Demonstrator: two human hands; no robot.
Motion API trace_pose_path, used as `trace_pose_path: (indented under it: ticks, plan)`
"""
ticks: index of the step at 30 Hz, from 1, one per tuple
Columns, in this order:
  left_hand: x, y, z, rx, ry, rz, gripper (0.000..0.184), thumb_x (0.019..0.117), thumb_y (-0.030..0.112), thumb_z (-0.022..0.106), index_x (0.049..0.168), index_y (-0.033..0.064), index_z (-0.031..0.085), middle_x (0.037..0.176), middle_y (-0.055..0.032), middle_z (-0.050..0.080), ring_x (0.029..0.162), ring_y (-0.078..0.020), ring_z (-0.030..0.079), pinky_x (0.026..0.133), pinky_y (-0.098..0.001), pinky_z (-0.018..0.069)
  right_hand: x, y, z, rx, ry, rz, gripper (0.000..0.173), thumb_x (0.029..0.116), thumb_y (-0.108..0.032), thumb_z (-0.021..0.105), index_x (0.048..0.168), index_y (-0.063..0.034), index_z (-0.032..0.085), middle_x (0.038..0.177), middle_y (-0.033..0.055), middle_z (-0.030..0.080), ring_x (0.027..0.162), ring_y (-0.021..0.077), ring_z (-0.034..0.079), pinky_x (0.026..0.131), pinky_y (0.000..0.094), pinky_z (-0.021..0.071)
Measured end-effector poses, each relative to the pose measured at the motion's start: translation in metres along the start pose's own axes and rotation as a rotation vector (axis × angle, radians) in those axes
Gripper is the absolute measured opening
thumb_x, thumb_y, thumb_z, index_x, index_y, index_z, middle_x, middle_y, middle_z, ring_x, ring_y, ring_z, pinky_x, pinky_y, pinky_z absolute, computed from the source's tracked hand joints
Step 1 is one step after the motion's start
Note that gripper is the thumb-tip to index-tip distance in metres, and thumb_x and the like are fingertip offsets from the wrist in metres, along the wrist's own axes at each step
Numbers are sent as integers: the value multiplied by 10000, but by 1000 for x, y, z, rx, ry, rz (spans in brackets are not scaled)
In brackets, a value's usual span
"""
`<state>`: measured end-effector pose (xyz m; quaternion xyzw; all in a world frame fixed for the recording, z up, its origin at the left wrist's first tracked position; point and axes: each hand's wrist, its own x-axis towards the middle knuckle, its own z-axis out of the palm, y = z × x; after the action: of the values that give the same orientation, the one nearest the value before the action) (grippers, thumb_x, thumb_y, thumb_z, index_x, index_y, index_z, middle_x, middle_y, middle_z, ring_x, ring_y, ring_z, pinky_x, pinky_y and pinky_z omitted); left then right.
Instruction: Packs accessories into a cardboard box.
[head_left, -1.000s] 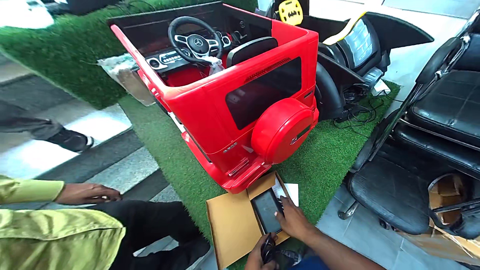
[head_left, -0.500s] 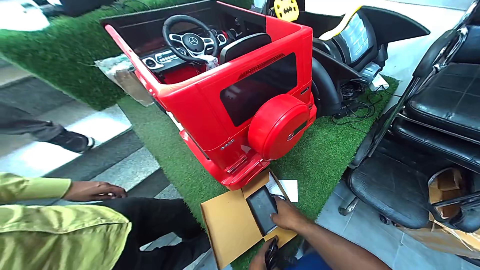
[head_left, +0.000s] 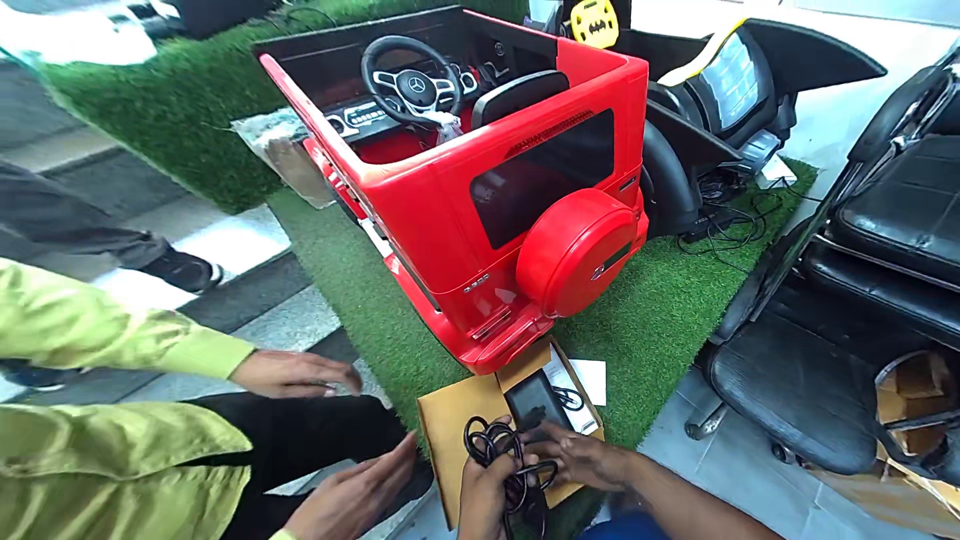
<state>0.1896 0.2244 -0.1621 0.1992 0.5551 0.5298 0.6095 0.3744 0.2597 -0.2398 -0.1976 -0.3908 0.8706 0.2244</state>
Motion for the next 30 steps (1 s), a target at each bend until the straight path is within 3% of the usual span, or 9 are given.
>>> trace_pose_path:
  ticks: [4,8,11,13,15,20,23,26,30]
  plan:
    - [13,-17,17,-80,129,41,534,822,-109,490,1349,-29,453,971,-160,705,665,-210,699,571,-346,611,-3,-19,14,-191,20,-70,1130,811,-383,805,1647,-121,91,1557,145,439,1307,238,564,1041,436,518]
    - [4,-47,32,-77,218,-42,402,845,-111,502,1242,-53,483,934,-167,698,696,-213,705,606,-364,616,-16,-20,-3,-403,23,64,947,782,-150,844,1582,-91,342,1433,155,539,1223,258,605,986,473,553]
    - [-1,-62,41,38,212,-20,388,844,-68,528,1231,-70,507,948,-169,696,780,-201,703,683,-353,605,-25,-7,-4,-513,137,55,881,739,-124,902,1494,-56,451,1357,147,599,1180,229,641,999,426,563]
    - [-1,-64,42,115,157,22,420,866,-33,553,1279,-91,514,1023,-188,706,882,-222,712,784,-364,605,-30,2,3,-552,265,-3,953,685,-126,931,1499,-56,440,1369,129,609,1211,200,633,1036,396,549]
    - [2,-67,48,143,156,59,416,816,-11,546,1226,-78,521,948,-161,715,837,-202,711,750,-349,600,-36,5,6,-593,314,-87,1025,676,-156,926,1530,-48,370,1390,121,594,1249,171,607,1055,366,532]
    - [2,-79,53,171,14,37,544,816,44,588,1335,-72,469,1096,-172,666,953,-192,689,829,-337,593,-57,10,10,-443,409,-193,1013,801,-321,882,1596,-57,313,1435,112,588,1217,154,638,1024,356,561]
    - [1,-83,56,209,-114,-3,597,905,147,592,1431,-53,394,1240,-168,627,1088,-165,656,945,-308,558,-64,17,6,-331,490,-197,915,838,-202,842,1584,-43,336,1453,113,573,1210,180,650,1010,379,580]
    - [-1,-89,56,370,-229,36,658,992,317,548,1490,-60,338,1383,-171,561,1243,-128,582,1074,-274,484,-73,16,1,-202,550,-217,662,869,-81,763,1469,5,498,1318,119,669,1157,193,676,1010,392,574]
    - [3,-95,47,863,-462,88,892,983,711,361,1463,-34,455,1454,-198,534,1386,-217,489,1198,-422,369,-94,26,-6,-89,485,-247,524,885,-106,762,1359,19,577,1209,127,705,1080,201,692,974,403,576]
